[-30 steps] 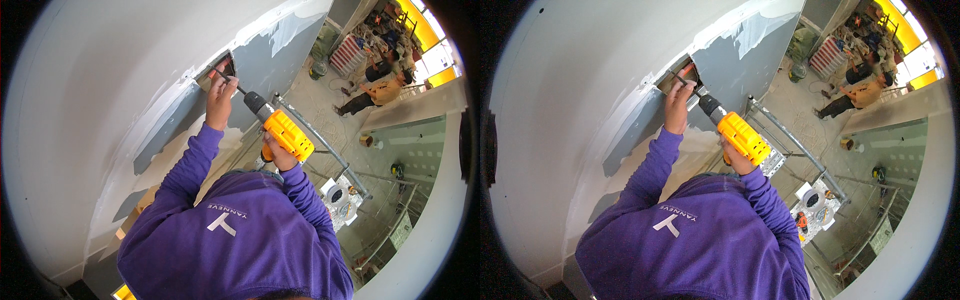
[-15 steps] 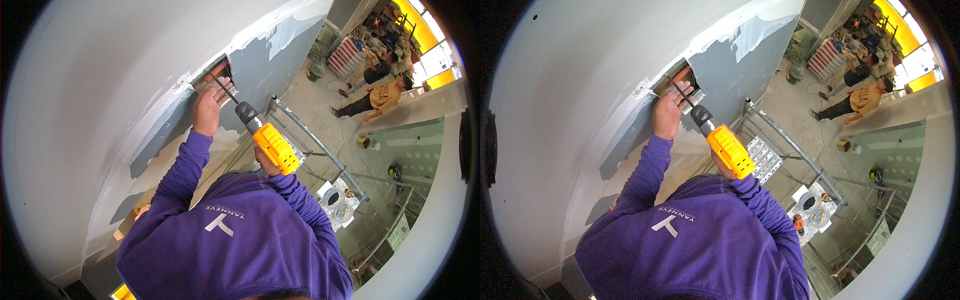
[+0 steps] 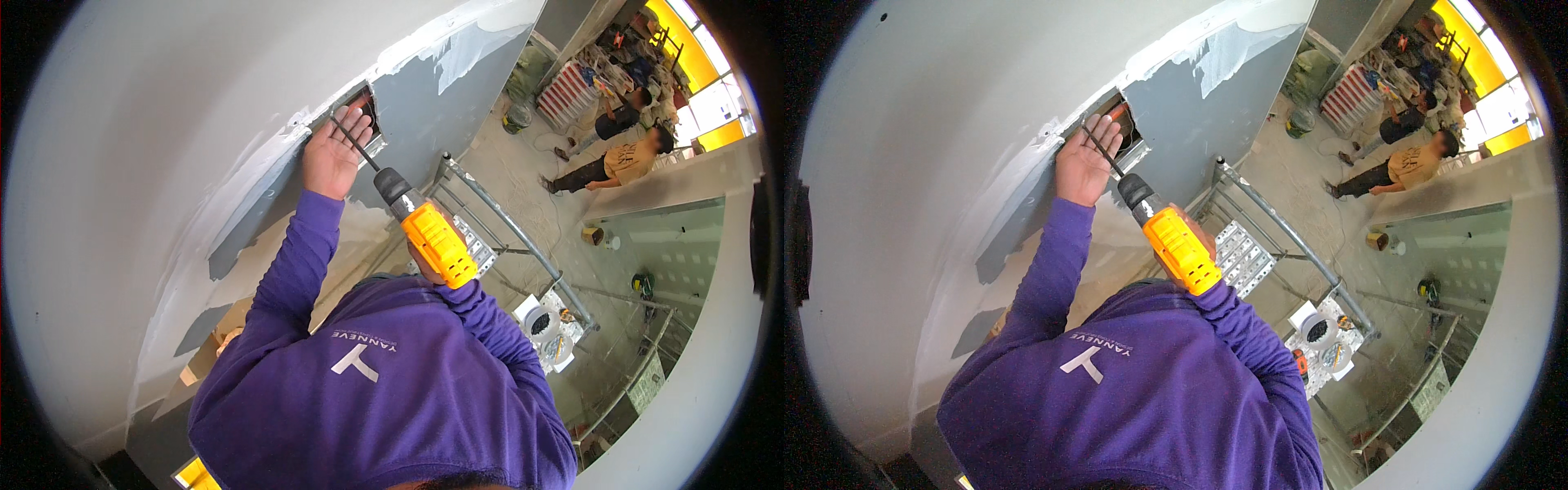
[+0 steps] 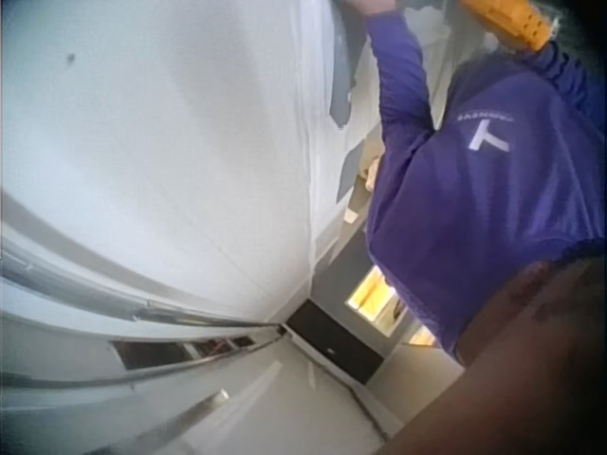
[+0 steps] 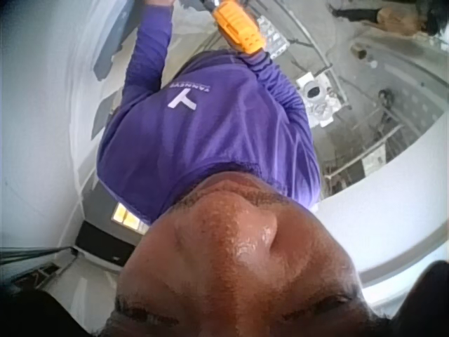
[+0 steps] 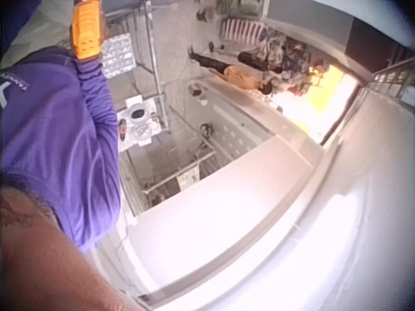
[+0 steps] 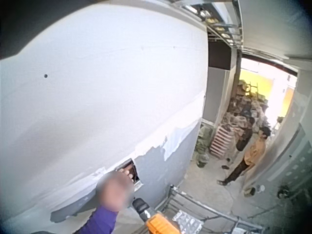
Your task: Repairing a section of drywall by applying joint compound and drilling metal studs into the wall frame.
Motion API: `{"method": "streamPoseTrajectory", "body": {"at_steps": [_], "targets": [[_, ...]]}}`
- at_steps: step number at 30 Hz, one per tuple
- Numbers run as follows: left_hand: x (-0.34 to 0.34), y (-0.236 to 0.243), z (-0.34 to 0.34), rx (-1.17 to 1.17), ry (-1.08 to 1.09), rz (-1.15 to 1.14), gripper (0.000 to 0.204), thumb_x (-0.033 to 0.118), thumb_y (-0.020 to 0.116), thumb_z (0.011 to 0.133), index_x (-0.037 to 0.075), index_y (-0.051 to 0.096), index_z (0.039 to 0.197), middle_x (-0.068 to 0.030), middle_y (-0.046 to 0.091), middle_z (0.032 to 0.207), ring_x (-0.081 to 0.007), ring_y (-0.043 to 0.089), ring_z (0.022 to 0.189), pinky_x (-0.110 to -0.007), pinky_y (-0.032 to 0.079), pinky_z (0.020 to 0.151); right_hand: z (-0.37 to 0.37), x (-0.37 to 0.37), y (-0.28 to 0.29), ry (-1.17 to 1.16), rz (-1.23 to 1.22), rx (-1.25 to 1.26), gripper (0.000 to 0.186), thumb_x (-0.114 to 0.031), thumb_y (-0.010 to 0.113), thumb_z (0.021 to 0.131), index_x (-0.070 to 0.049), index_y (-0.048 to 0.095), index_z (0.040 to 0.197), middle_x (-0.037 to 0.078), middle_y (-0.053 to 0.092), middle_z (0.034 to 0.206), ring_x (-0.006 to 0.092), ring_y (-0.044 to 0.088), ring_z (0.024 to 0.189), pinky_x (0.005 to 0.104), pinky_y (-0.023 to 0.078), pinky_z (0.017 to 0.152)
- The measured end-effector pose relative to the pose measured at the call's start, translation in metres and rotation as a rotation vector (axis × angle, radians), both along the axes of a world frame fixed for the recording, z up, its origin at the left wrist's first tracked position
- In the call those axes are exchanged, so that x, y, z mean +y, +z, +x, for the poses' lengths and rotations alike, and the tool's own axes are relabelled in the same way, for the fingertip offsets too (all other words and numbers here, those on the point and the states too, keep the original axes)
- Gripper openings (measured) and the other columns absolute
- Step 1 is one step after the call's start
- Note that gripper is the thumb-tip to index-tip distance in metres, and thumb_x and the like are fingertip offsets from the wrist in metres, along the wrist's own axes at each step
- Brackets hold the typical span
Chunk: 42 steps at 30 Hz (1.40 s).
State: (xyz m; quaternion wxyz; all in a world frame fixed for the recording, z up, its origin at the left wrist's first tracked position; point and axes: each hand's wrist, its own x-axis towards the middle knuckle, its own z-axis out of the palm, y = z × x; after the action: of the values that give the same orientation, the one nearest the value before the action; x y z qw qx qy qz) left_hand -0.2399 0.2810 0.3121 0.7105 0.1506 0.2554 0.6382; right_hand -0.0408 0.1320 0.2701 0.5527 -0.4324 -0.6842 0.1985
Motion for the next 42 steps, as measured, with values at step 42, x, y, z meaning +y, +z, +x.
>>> {"method": "streamPoseTrajectory", "body": {"at_steps": [42], "targets": [[0.012, -0.007, 0.017, 0.104, -0.018, -0.037, 0.024, 0.018, 0.057, 0.093, 0.002, 0.06, 0.112, -0.0043, 0.062, 0.099, -0.0139, 0.056, 0.084, -0.026, 0.047, 0.073, 0.018, 0.021, 0.036, 0.005, -0.244, 0.136, 0.052, -0.005, 0.074, 0.074, -0.002, 0.055, 0.123, 0.01, 0.065, 0.109, 0.0203, 0.065, 0.098, 0.0294, 0.05, 0.088]]}}
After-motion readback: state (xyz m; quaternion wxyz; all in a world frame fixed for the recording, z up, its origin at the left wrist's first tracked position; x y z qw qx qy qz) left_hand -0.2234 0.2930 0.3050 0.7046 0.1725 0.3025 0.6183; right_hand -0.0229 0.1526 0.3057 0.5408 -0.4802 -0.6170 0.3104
